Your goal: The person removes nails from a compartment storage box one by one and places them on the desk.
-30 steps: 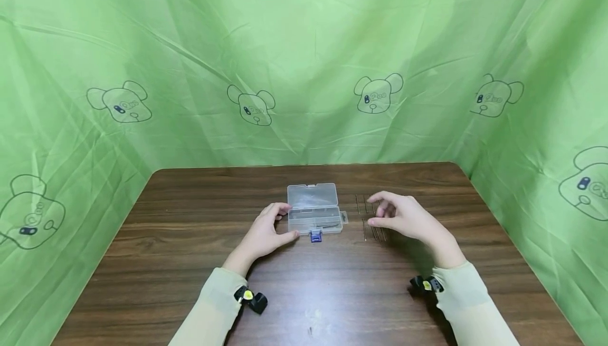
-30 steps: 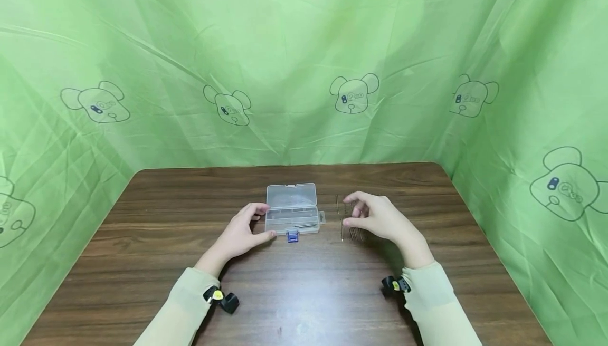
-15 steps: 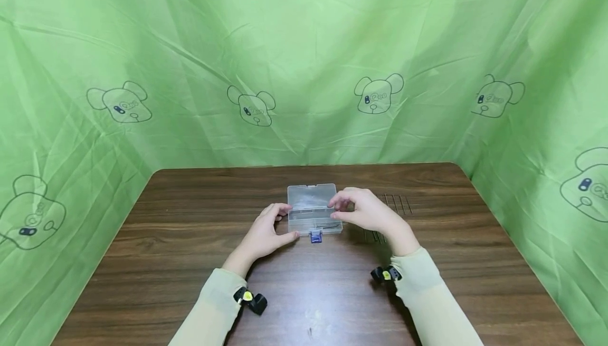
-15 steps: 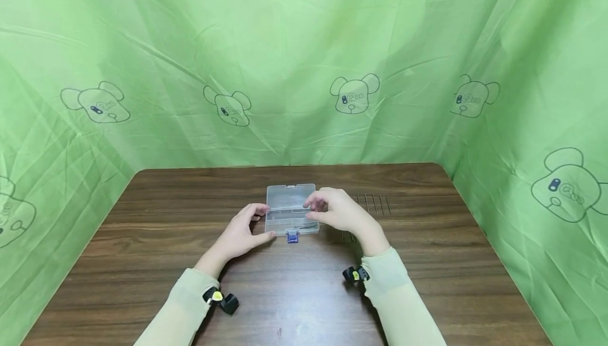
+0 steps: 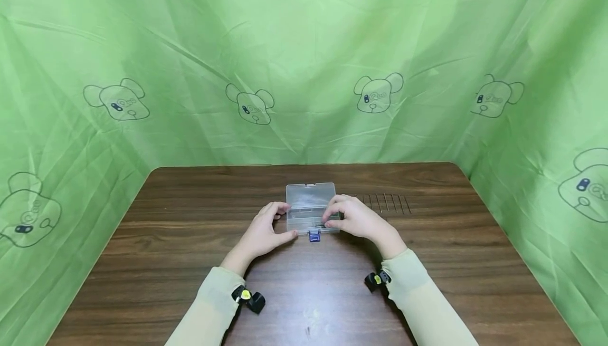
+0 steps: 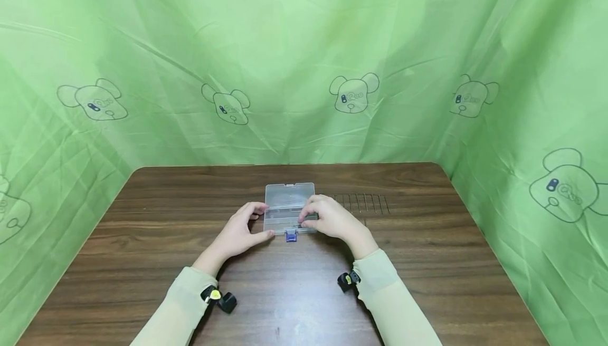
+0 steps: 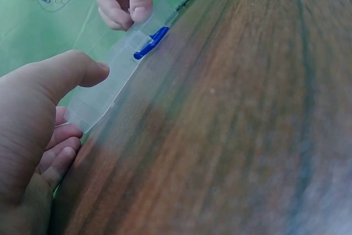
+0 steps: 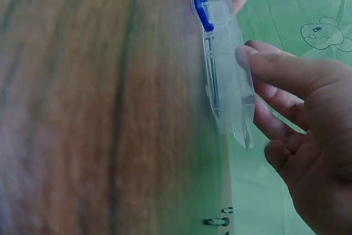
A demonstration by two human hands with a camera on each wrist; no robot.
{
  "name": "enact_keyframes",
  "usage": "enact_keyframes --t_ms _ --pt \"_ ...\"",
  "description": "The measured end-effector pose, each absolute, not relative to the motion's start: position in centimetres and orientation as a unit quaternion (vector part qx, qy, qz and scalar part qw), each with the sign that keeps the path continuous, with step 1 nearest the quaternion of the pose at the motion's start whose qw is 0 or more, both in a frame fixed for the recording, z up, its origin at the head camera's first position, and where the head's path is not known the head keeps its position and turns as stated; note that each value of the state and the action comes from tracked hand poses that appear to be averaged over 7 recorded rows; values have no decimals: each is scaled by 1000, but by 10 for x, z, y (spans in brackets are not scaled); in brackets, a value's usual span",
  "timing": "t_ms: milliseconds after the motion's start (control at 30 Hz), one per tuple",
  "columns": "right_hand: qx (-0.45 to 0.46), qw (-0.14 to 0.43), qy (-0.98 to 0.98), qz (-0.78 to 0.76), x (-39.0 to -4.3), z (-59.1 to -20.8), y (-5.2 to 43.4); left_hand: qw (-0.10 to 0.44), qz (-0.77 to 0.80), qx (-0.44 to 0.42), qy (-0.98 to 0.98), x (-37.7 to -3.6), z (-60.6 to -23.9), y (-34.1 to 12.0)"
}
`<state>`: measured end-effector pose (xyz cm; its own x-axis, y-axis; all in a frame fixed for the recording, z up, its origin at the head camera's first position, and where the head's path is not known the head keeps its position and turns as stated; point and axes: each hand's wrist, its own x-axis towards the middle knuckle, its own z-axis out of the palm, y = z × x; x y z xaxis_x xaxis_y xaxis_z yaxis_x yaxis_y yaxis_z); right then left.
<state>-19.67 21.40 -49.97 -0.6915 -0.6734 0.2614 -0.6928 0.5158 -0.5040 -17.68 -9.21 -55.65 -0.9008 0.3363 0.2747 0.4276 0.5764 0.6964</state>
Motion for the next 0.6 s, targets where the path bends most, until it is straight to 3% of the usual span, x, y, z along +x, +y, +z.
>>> enact_keyframes --t_ms 600 --pt "377 48 -901 208 -200 -509 204 51 -407 -212 -887 -178 -557 -93"
